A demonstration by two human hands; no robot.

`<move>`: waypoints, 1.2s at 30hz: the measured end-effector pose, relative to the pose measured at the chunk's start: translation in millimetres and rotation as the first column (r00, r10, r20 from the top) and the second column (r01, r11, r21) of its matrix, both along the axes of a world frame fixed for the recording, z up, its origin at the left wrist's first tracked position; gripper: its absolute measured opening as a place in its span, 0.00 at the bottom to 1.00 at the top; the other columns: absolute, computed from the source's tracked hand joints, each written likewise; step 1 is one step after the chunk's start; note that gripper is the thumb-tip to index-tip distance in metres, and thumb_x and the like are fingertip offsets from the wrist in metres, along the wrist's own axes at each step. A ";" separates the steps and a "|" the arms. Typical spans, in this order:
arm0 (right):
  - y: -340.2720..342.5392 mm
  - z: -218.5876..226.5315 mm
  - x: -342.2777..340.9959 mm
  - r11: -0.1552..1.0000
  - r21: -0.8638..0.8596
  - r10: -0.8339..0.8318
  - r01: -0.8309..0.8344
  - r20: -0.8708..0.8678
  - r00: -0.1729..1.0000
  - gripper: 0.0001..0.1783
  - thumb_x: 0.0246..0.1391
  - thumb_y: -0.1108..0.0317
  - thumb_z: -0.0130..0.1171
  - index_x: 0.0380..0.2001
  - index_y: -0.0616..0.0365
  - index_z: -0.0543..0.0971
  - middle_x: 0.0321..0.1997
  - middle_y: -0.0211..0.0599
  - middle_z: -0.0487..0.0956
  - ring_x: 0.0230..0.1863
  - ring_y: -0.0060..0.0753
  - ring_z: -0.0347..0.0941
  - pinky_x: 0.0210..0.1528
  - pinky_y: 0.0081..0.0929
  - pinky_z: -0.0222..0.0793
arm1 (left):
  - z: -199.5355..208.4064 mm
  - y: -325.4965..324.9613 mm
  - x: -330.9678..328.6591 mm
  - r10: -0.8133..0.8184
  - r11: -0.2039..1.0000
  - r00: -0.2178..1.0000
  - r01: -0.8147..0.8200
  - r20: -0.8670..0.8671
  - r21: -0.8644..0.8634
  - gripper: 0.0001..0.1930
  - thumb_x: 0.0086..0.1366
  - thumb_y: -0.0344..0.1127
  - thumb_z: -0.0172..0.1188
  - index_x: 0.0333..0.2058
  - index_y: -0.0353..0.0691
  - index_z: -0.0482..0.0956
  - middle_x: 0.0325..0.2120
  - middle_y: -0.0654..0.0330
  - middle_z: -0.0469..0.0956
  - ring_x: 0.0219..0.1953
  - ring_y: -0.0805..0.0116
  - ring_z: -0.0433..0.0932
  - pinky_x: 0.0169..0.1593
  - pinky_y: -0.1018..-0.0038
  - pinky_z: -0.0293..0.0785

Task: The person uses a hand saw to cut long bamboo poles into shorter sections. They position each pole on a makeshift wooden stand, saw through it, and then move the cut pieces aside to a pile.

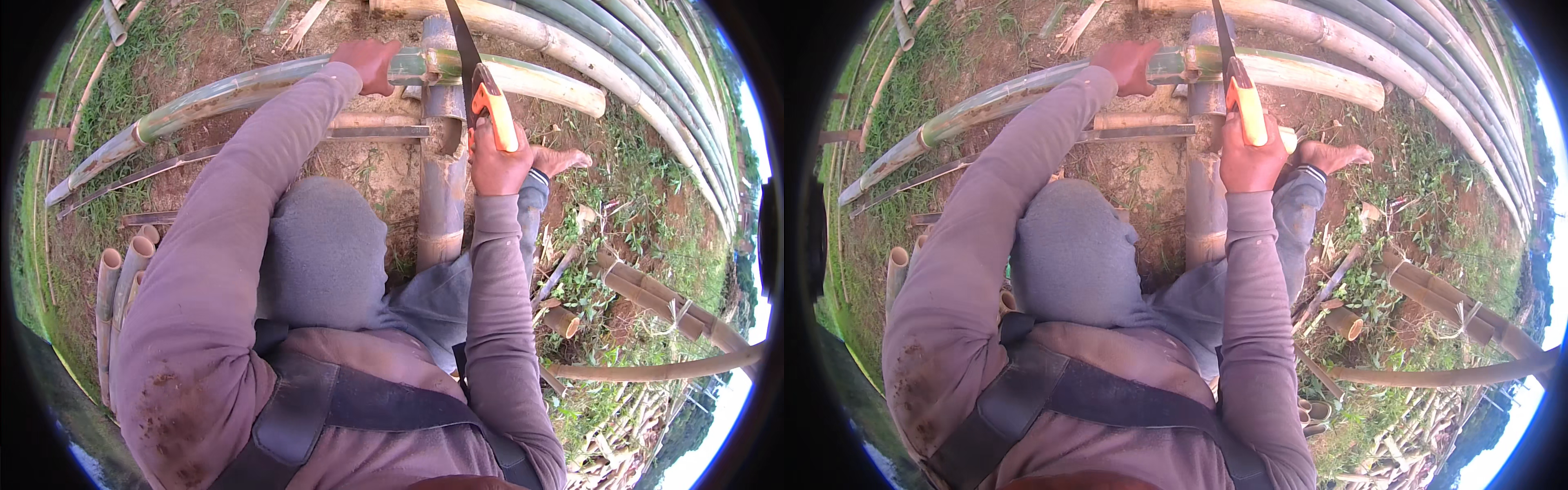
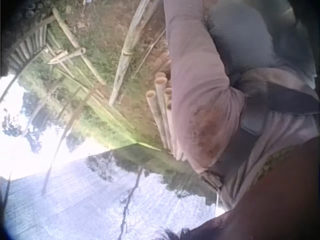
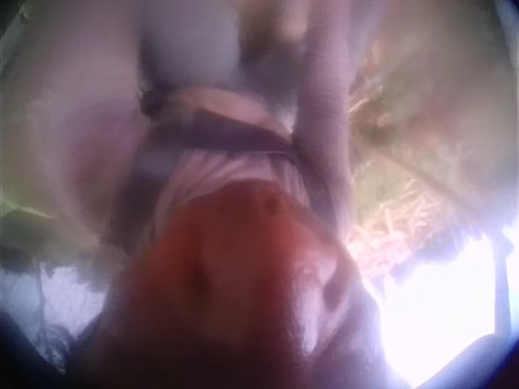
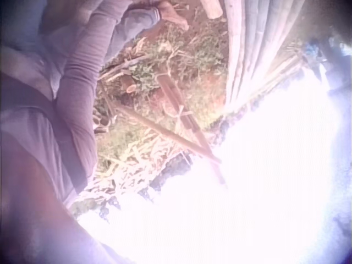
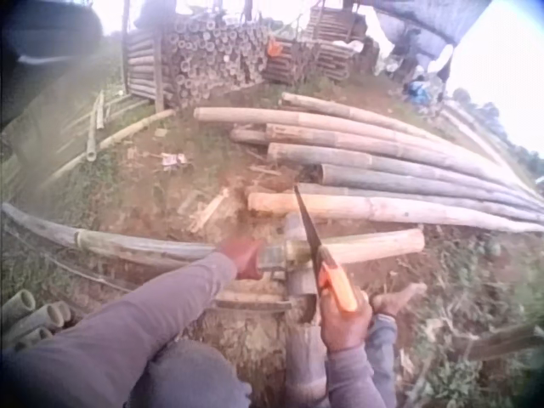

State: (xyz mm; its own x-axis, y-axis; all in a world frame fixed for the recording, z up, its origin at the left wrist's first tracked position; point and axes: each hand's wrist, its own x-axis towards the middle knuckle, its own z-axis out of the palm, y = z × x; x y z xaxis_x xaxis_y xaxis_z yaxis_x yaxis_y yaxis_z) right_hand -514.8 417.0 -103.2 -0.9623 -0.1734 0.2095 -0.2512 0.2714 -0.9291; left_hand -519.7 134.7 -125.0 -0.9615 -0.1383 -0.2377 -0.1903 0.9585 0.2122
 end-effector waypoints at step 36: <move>130.5 58.6 78.4 0.981 0.193 0.050 -0.010 -0.206 0.977 0.26 0.64 0.70 0.66 0.62 0.72 0.76 0.57 0.57 0.84 0.55 0.48 0.85 0.57 0.38 0.80 | 22.8 50.9 -32.5 0.010 0.994 0.998 -0.003 0.062 -0.106 0.43 0.56 0.53 0.75 0.68 0.50 0.68 0.56 0.52 0.81 0.54 0.48 0.84 0.58 0.51 0.80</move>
State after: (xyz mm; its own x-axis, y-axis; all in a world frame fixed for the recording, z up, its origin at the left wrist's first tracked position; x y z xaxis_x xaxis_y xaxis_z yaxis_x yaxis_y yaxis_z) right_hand -436.5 547.5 -44.6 -0.8942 -0.2575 0.3661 -0.4452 0.4268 -0.7872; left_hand -552.2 185.6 -102.2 -0.9441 -0.1723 -0.2809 -0.2066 0.9736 0.0973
